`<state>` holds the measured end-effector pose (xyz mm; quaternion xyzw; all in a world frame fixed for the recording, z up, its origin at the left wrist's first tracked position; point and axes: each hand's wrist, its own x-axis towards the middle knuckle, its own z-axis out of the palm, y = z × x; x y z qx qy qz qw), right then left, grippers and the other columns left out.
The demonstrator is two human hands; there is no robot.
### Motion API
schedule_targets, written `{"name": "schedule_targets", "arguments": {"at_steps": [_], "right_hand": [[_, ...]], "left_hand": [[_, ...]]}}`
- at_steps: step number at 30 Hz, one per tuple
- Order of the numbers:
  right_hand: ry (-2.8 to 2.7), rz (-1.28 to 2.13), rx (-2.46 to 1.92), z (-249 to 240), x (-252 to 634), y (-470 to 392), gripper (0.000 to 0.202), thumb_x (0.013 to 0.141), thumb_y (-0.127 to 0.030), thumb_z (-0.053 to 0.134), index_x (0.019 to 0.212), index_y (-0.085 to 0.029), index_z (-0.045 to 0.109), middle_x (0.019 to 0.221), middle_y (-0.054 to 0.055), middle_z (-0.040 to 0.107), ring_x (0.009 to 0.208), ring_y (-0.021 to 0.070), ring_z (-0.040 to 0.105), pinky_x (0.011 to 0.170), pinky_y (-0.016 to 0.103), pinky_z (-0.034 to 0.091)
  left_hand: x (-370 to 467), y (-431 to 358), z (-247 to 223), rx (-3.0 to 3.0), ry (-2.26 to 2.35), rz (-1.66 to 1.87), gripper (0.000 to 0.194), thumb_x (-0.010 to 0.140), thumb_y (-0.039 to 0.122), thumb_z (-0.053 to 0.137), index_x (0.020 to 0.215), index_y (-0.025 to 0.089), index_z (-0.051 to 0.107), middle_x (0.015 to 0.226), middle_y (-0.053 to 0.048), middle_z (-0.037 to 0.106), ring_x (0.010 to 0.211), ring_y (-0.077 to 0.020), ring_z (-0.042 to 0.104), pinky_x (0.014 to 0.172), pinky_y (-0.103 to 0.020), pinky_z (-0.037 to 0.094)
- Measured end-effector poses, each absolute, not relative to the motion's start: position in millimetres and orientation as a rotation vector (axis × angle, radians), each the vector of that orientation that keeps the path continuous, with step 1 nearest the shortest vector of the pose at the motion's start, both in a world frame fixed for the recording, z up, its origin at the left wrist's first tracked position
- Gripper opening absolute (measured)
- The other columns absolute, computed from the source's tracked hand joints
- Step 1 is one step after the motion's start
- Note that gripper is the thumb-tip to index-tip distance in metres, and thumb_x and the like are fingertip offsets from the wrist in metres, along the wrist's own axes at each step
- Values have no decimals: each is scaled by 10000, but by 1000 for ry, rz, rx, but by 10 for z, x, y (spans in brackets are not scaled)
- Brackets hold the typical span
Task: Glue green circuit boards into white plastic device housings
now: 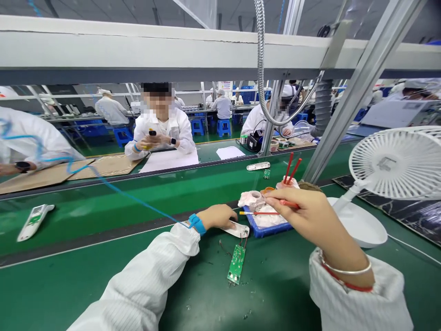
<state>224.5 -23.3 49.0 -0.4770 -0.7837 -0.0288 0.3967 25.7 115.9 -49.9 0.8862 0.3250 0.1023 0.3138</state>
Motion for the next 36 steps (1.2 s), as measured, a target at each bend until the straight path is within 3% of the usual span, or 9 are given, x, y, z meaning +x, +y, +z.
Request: {"name": "schedule_targets", "arguments": {"at_steps": [2,6,9,11,14,16,20,27,36], "right_hand": [[-2035,-33,-1259,492,2186,-212,214,801,-89,551,865,-251,675,830,-30,709,739,149,639,609,230,453],[-2370,45,-1376,328,1919,-119,164,807,-93,541,784,-207,657,763,-5,687,703,151,625,598,234,424],[-2551,7,-1333,58,1664,-42,115,810,-130,569,826,-204,656,799,4,685,711,162,634,583,239,420],[-2580,-27,-1309,-118,1518,-16,235,788,-69,551,957,-201,646,892,20,688,702,170,640,559,246,416],[-2603,-108,-1277,-284,1360,-17,519,764,24,467,1234,-191,503,1123,63,637,658,171,633,509,265,403],[-2613,-183,-1212,-327,1292,-28,577,782,35,420,1312,-192,419,1213,77,588,635,160,622,491,271,396],[-2611,-255,-1088,-359,1236,-26,417,858,-34,415,1227,-209,499,1135,56,619,694,148,623,514,252,399],[-2517,-189,-1120,-302,1369,40,182,849,-99,505,930,-200,633,847,4,620,630,141,598,515,245,398],[-2298,-269,-1193,-309,1377,60,225,904,-155,447,1050,-210,609,864,12,621,684,137,590,567,249,382]], "left_hand": [[157,1125,-475,2332,875,286,69,649,291,680,663,225,664,701,-32,629,724,-213,599,708,-273,413],[-159,947,-347,2226,988,416,255,811,391,501,899,206,652,861,-49,642,784,-210,567,749,-296,404],[-352,754,-331,2078,1077,553,363,868,400,406,1137,212,563,1034,-62,639,893,-223,569,792,-309,407],[-428,627,-361,1975,1109,636,418,889,421,349,1215,202,494,1072,-76,626,913,-222,578,762,-301,430],[-475,465,-376,1614,1071,800,414,864,469,411,1134,170,508,886,-59,626,743,-184,590,632,-268,451],[-478,378,-340,1369,1014,900,366,811,467,527,1017,164,535,781,-19,581,664,-145,557,604,-249,452],[-474,266,-228,1135,916,956,316,757,433,629,901,163,551,685,20,519,587,-108,519,602,-259,478],[-585,303,-135,1131,1023,884,370,737,393,666,1030,182,586,1058,-94,621,774,-200,647,624,-293,517],[-229,109,-379,882,880,1101,490,805,570,490,967,125,621,888,-100,684,772,-199,633,713,-313,481]]}}
